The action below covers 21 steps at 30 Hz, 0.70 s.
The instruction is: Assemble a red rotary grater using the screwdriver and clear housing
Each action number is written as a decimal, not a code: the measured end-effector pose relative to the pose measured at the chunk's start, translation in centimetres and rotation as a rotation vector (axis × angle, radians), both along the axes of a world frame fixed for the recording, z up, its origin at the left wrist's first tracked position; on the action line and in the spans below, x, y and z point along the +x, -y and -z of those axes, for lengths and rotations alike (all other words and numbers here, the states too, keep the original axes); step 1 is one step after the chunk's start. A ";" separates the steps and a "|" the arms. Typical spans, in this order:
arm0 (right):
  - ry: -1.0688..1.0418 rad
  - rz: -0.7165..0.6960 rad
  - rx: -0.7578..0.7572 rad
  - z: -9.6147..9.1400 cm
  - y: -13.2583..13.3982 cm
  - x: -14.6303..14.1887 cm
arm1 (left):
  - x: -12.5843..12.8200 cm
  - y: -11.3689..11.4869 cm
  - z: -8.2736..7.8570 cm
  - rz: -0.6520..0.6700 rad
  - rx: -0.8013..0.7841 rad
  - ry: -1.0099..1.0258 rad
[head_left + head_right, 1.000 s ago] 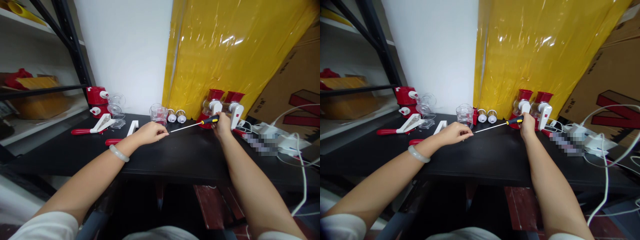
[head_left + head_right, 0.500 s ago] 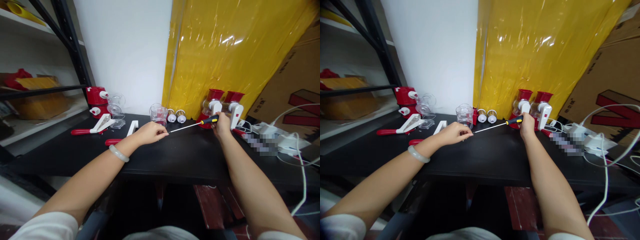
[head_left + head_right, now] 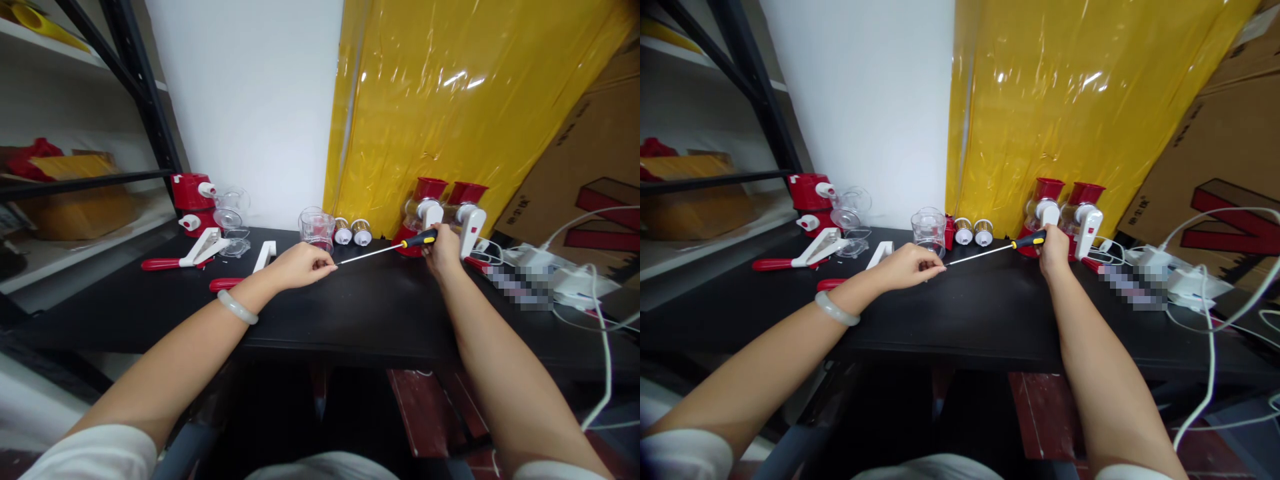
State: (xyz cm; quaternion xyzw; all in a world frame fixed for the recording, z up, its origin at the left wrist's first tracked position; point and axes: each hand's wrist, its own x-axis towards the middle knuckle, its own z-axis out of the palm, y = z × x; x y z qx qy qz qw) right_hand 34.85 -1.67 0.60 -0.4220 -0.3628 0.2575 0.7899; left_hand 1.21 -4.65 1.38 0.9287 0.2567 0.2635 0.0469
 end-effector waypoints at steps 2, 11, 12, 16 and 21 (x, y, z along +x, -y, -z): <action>-0.011 0.000 -0.004 -0.1 0.0 0.0 | 0.0 0.0 0.0 0.004 -0.004 0.001; -0.024 0.003 -0.012 -0.1 0.0 -0.1 | 0.1 0.1 0.3 -0.018 -0.019 0.060; -0.022 0.003 -0.014 -0.1 0.0 -0.1 | 0.1 0.2 0.2 -0.017 -0.002 0.076; -0.031 0.001 -0.009 -0.1 -0.1 -0.1 | -0.2 0.3 -0.1 -0.036 0.096 0.260; -0.017 -0.043 0.006 0.0 -0.3 0.3 | -0.6 0.0 -0.3 -0.023 0.186 0.330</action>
